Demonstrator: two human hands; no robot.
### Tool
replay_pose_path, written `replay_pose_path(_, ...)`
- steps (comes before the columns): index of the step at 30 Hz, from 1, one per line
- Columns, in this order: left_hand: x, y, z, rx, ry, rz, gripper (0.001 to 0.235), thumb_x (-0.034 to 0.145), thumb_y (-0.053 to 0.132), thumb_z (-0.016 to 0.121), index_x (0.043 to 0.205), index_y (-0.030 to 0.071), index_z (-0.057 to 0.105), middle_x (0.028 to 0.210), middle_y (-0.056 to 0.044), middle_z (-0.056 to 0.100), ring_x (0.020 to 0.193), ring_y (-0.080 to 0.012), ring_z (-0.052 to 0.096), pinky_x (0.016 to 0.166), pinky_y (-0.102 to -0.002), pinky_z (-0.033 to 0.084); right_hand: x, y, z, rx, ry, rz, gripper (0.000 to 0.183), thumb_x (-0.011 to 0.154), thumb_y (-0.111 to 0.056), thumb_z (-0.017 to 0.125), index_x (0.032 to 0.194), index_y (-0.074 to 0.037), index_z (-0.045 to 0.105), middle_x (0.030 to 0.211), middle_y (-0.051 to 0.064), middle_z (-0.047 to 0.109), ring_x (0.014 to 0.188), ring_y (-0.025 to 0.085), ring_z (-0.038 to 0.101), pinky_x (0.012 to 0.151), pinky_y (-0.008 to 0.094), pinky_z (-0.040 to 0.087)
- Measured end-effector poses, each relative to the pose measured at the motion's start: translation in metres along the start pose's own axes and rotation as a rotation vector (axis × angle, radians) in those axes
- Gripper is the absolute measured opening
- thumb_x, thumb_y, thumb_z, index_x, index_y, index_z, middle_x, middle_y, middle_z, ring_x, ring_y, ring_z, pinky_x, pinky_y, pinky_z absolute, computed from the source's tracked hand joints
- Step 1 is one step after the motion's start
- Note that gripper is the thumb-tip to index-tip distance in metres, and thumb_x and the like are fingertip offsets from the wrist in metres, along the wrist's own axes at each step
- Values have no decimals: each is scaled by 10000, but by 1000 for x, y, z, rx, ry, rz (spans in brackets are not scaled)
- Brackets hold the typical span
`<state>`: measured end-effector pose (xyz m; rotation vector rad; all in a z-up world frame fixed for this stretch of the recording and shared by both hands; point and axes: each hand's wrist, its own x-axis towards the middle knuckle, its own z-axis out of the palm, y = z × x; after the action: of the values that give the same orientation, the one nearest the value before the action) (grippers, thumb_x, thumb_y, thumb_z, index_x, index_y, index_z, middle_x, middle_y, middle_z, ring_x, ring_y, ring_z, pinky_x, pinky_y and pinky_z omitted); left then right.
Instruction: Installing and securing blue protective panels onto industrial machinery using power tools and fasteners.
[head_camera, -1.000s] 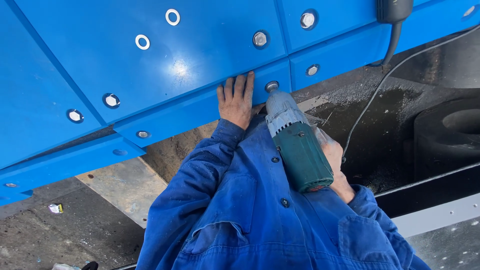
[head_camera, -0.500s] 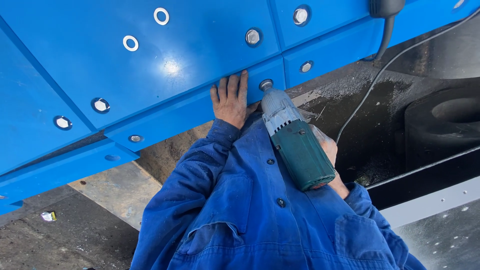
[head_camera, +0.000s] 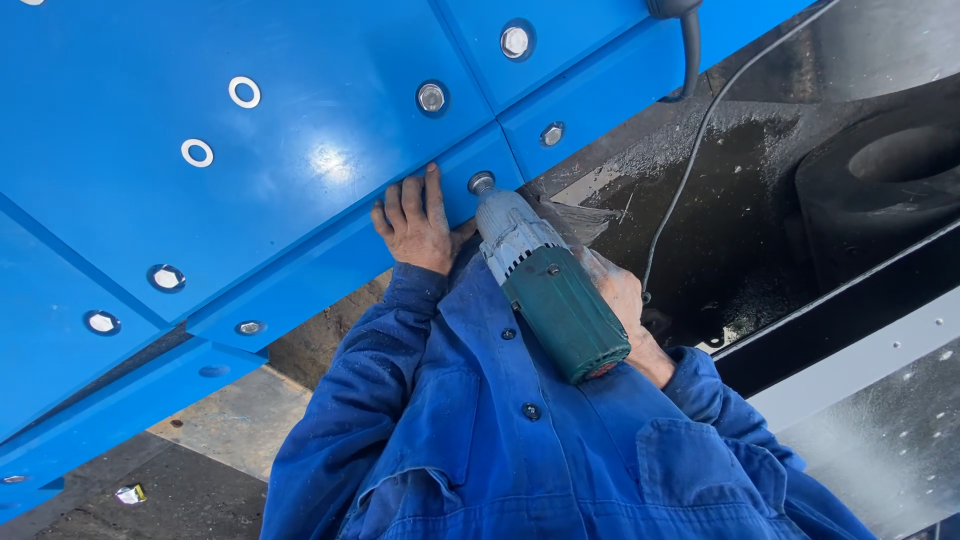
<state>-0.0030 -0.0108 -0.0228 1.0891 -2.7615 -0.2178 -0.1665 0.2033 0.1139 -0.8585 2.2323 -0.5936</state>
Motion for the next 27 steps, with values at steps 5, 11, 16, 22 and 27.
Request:
replay_pose_path(5,-2,1,-2,-20,-62,-13,1284,563,638,962,1612,172,388,1467,-71,429,1382,-351,382,1175,-615,230,0,-7,-11,-40,-53,-29,322,887,-289,666,1144,-95,649,898,155,679,771,368,698,676,467,550)
replay_pose_path(11,-1,4,-2,-30,-25,-25,1259,560,619,961,1594,186,387,1456,-69,431,1386,-350,377,1185,-619,250,7,-13,-19,-72,-65,-75,368,871,-302,668,1162,-81,630,934,158,677,764,363,699,661,469,554)
replay_pose_path(16,2,6,-8,-53,-15,-33,1238,561,627,951,1585,189,409,1441,-63,447,1377,-340,389,1171,-612,258,4,4,-14,-84,-41,-88,341,894,-297,659,1152,-78,627,954,173,671,810,393,687,682,482,546)
replay_pose_path(22,1,4,-2,-53,40,-12,1203,598,652,932,1580,195,409,1429,-72,452,1366,-348,387,1177,-613,253,6,11,-11,-85,-49,-108,306,905,-296,643,1115,-74,628,911,174,667,824,422,666,698,501,527)
replay_pose_path(27,4,7,-9,-38,-5,-35,1157,629,631,910,1582,198,420,1408,-67,459,1368,-333,396,1182,-611,255,7,1,-18,-87,-73,-87,344,889,-294,637,1150,-69,628,894,176,663,801,414,663,683,502,524)
